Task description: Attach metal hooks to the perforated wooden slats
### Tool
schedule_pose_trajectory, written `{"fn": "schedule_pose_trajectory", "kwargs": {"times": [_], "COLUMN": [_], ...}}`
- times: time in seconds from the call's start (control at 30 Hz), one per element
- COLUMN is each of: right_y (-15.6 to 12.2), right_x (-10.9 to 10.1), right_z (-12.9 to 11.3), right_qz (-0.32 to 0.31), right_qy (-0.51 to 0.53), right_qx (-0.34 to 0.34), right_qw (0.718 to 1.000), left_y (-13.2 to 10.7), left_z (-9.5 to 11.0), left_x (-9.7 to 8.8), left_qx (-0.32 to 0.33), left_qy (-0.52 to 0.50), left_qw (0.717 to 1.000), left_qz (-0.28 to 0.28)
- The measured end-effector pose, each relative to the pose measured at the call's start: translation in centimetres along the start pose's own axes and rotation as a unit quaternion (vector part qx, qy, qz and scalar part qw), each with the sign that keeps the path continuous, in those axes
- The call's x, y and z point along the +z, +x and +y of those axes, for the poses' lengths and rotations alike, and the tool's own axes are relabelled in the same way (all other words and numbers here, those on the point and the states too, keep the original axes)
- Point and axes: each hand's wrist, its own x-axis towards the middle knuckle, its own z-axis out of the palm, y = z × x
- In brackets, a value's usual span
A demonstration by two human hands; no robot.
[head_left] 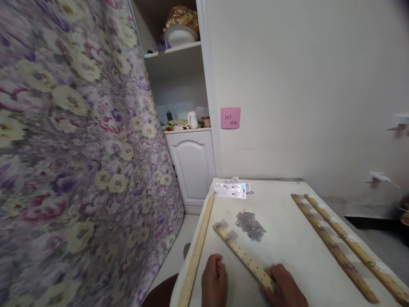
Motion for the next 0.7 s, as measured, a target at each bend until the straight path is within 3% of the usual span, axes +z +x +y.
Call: {"fn": "schedule_pose_trajectory", "kwargs": {"times": [0.27,0.7], "right_y": [0.9,0.1], "right_x": [2.5,4.0], "right_z": [-2.8,-3.6], "right_qz": [0.005,-0.009], "right_qy": [-0.095,-0.133], "right_qx": [0.028,0.029], "right_qw": [0.995,0.991], "left_y": [0.3,0.3], "left_z": [0.0,0.4], "left_x": [-0.1,-0.1], "left_qx": [-0.001,-0.015], "left_qy": [0.014,0.012], "left_qw": [1.0,0.999], "left_qz": [-0.018,-0.031]}}
